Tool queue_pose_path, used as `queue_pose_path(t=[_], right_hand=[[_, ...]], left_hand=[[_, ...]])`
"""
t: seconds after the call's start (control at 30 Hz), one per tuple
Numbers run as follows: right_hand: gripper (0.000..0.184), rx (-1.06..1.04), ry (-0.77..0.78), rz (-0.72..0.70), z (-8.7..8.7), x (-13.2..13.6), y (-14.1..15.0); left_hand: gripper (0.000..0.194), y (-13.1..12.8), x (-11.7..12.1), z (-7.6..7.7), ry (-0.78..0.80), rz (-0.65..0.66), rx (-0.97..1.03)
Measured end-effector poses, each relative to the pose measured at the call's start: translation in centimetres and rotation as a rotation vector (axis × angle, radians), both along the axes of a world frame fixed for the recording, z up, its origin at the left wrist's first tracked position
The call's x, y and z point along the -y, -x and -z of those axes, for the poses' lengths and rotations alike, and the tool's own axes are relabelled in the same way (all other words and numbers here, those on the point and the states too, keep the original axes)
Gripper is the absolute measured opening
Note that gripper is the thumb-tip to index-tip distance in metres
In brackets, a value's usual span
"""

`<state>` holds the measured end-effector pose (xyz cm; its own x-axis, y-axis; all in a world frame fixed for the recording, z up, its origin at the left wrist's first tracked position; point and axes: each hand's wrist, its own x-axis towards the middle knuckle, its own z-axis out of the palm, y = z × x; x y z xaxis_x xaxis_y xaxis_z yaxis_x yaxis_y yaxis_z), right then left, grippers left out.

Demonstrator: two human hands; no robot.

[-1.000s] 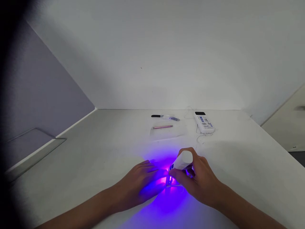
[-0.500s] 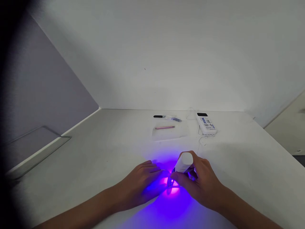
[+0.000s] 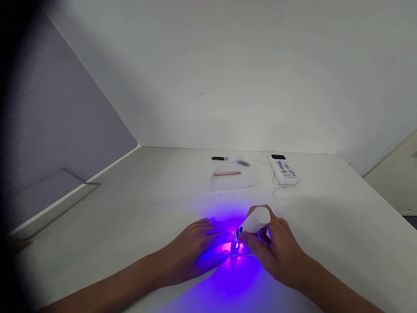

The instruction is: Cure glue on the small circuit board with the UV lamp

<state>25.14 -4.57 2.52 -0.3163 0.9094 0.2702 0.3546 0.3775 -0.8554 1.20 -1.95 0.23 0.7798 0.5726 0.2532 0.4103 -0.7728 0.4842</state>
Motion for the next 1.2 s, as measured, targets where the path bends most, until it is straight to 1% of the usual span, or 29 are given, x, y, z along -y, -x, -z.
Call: queue_pose_path(t=[0.17, 0.3, 0.37, 0.57, 0.7, 0.83, 0.97, 1.03, 1.2], right_hand=[[0.013, -0.009, 0.022, -0.032, -0.2, -0.1, 0.0], [0.019, 0.015, 0.041, -0.04, -0.6, -0.2, 0.1], [0.019, 0.029, 0.058, -0.041, -0.5, -0.2, 0.1], [0.013, 0.042, 0.047, 0.028, 0.2, 0.0, 0.0], [0.01, 0.041, 0.045, 0.016, 0.2, 0.0, 0.0], [0.013, 0.043, 0.066, 0.015, 0.1, 0.1, -0.1], [0.014, 0.025, 0.087, 0.001, 0.2, 0.1, -0.1], [0.014, 0.033, 0.087, 0.004, 0.3, 0.0, -0.1], [0.016, 0.053, 0.076, 0.01, 0.1, 0.0, -0.1]], left_hand=[[0.016, 0.0, 0.0, 0.0, -0.004, -0.006, -0.031], [0.024, 0.1, 0.0, 0.3, -0.033, -0.02, -0.068], [0.024, 0.1, 0.0, 0.3, -0.036, -0.02, -0.073], [0.016, 0.1, 0.0, 0.0, 0.005, 0.011, -0.03], [0.013, 0.1, 0.0, -0.1, 0.023, 0.01, -0.038], [0.014, 0.1, -0.1, 0.1, -0.018, 0.01, -0.047], [0.027, 0.1, -0.1, 0.7, -0.1, 0.009, -0.036], [0.03, 0.1, -0.2, 0.9, -0.116, -0.004, -0.008], [0.025, 0.0, -0.2, 1.1, -0.111, -0.021, 0.048]])
